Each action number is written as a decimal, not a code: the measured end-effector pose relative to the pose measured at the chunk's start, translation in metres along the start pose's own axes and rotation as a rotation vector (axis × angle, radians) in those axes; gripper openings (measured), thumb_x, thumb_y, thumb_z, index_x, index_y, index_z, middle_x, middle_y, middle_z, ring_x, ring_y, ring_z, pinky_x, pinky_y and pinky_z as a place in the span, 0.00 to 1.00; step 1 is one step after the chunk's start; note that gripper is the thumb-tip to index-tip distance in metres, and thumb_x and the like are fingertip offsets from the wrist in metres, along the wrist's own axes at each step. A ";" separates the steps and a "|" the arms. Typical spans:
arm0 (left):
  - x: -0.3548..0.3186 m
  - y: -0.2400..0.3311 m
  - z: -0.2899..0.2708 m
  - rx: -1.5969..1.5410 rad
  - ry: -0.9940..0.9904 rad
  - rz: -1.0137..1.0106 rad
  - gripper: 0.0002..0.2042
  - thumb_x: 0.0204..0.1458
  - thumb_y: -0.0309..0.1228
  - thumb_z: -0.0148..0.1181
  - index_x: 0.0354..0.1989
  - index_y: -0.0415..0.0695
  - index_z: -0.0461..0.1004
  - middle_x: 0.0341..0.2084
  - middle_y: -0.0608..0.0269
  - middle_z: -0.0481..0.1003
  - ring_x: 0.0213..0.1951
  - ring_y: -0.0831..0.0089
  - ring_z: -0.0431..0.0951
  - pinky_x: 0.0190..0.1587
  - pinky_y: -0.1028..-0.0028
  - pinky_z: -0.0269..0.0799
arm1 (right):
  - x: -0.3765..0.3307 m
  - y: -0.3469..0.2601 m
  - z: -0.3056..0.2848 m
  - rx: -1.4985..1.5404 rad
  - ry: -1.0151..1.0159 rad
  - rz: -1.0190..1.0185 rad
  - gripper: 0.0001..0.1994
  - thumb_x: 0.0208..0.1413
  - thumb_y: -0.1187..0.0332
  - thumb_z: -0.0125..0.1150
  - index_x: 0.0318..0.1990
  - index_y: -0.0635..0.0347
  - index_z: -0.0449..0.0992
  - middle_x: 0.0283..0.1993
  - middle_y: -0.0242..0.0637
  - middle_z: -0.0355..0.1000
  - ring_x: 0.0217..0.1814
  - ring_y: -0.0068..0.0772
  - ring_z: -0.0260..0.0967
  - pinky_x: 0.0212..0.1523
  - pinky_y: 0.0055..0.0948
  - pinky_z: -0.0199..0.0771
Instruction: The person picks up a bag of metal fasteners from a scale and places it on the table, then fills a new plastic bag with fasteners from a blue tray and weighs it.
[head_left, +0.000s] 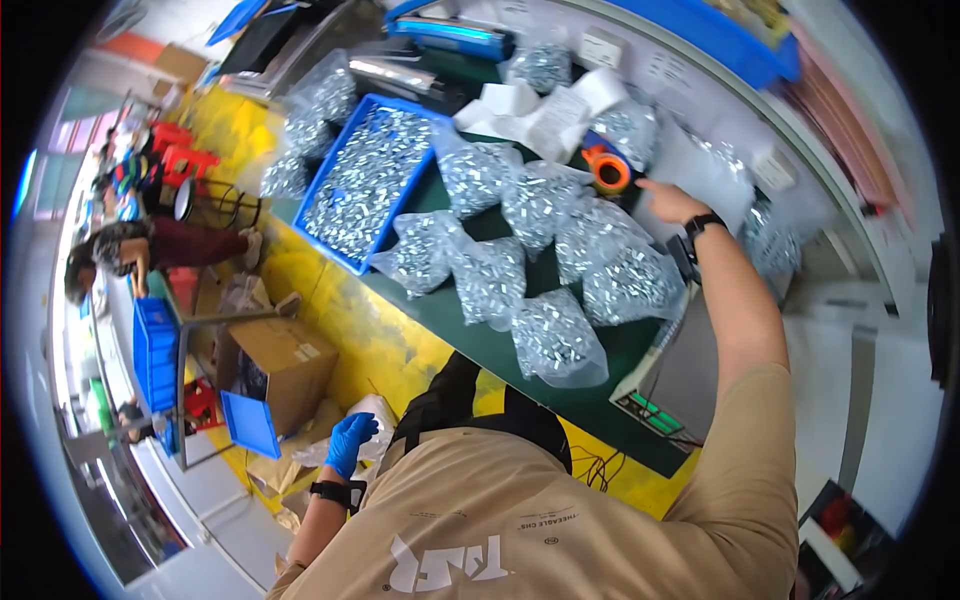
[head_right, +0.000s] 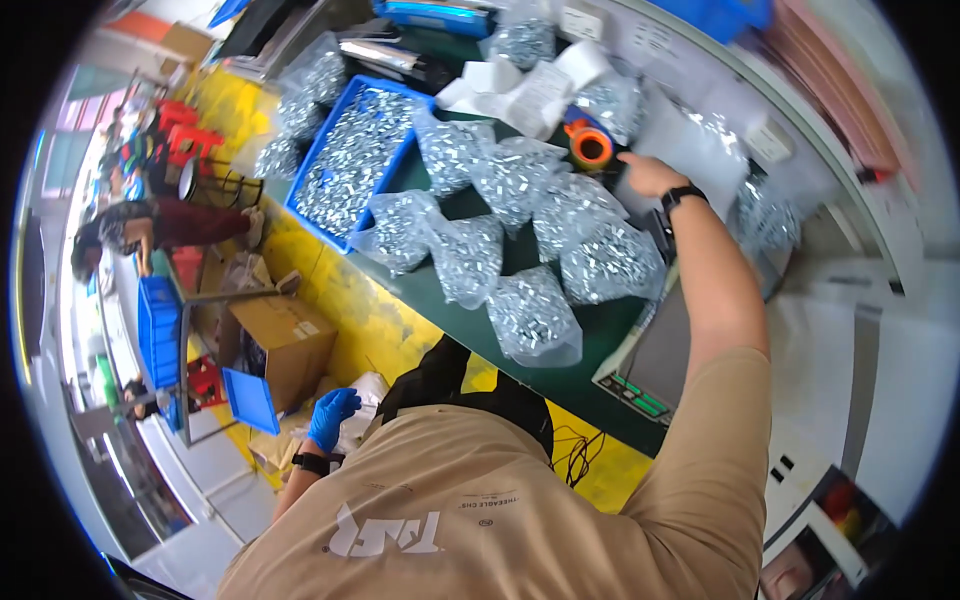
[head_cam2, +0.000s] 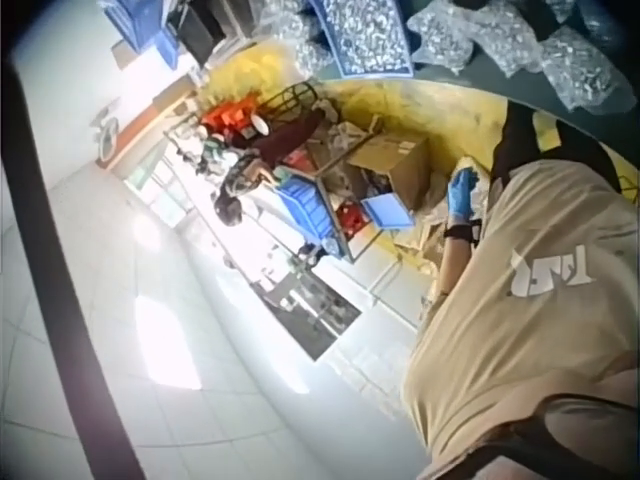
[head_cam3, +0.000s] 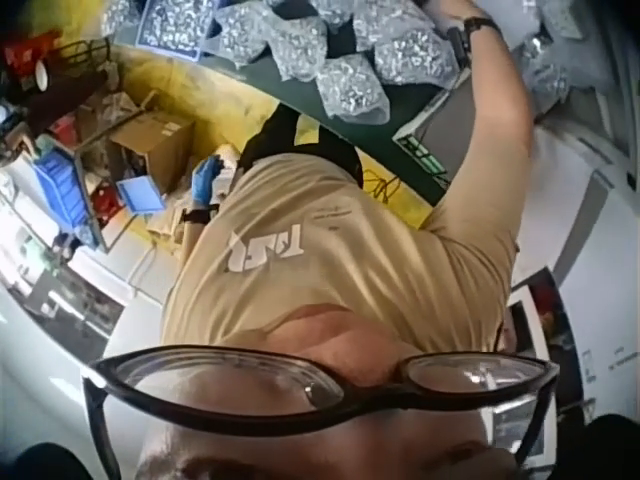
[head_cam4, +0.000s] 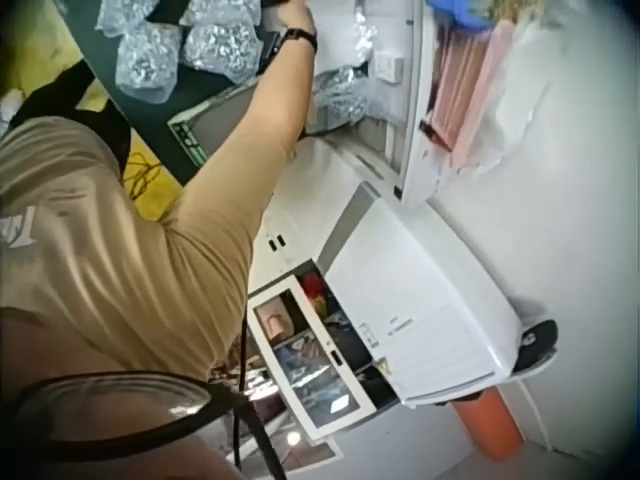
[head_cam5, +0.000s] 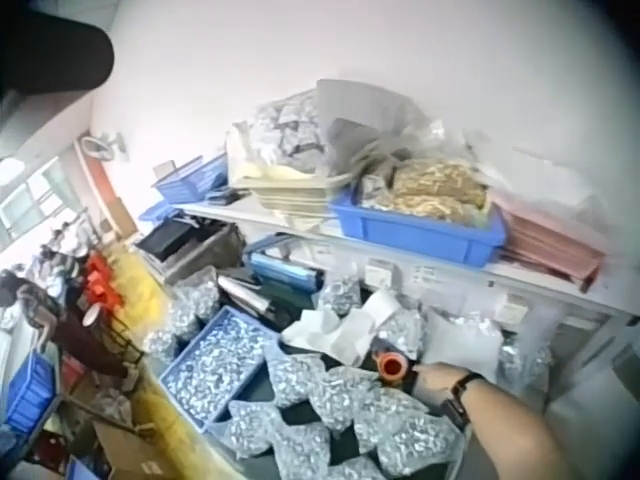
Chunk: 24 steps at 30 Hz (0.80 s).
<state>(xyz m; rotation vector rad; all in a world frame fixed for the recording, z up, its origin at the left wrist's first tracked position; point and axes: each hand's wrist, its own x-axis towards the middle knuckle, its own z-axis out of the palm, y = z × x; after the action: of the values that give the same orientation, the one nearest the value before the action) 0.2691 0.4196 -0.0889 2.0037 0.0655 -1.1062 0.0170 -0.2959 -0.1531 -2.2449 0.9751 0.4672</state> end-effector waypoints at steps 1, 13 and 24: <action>-0.013 -0.009 -0.010 -0.040 0.051 -0.015 0.14 0.60 0.39 0.56 0.43 0.41 0.79 0.35 0.60 0.81 0.36 0.71 0.80 0.40 0.73 0.73 | 0.017 -0.006 0.008 -0.006 -0.013 -0.045 0.24 0.58 0.70 0.50 0.64 0.50 0.69 0.53 0.54 0.74 0.53 0.53 0.72 0.52 0.45 0.71; -0.002 -0.016 -0.033 -0.067 0.078 -0.093 0.16 0.61 0.42 0.54 0.44 0.41 0.79 0.34 0.59 0.80 0.37 0.70 0.80 0.42 0.72 0.73 | 0.026 0.010 0.016 -0.251 0.141 0.096 0.16 0.60 0.60 0.50 0.50 0.57 0.75 0.50 0.50 0.75 0.53 0.54 0.72 0.54 0.48 0.71; 0.013 0.003 -0.026 0.006 0.040 -0.043 0.17 0.61 0.42 0.54 0.44 0.40 0.79 0.35 0.58 0.80 0.37 0.69 0.80 0.43 0.72 0.74 | 0.033 0.053 0.016 -0.134 0.547 0.079 0.14 0.53 0.71 0.58 0.49 0.56 0.73 0.38 0.47 0.78 0.41 0.56 0.75 0.42 0.48 0.74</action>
<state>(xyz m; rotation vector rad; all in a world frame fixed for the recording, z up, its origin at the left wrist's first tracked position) 0.2953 0.4313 -0.0893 2.0377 0.1263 -1.0947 -0.0017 -0.3299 -0.2046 -2.5214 1.3367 -0.0657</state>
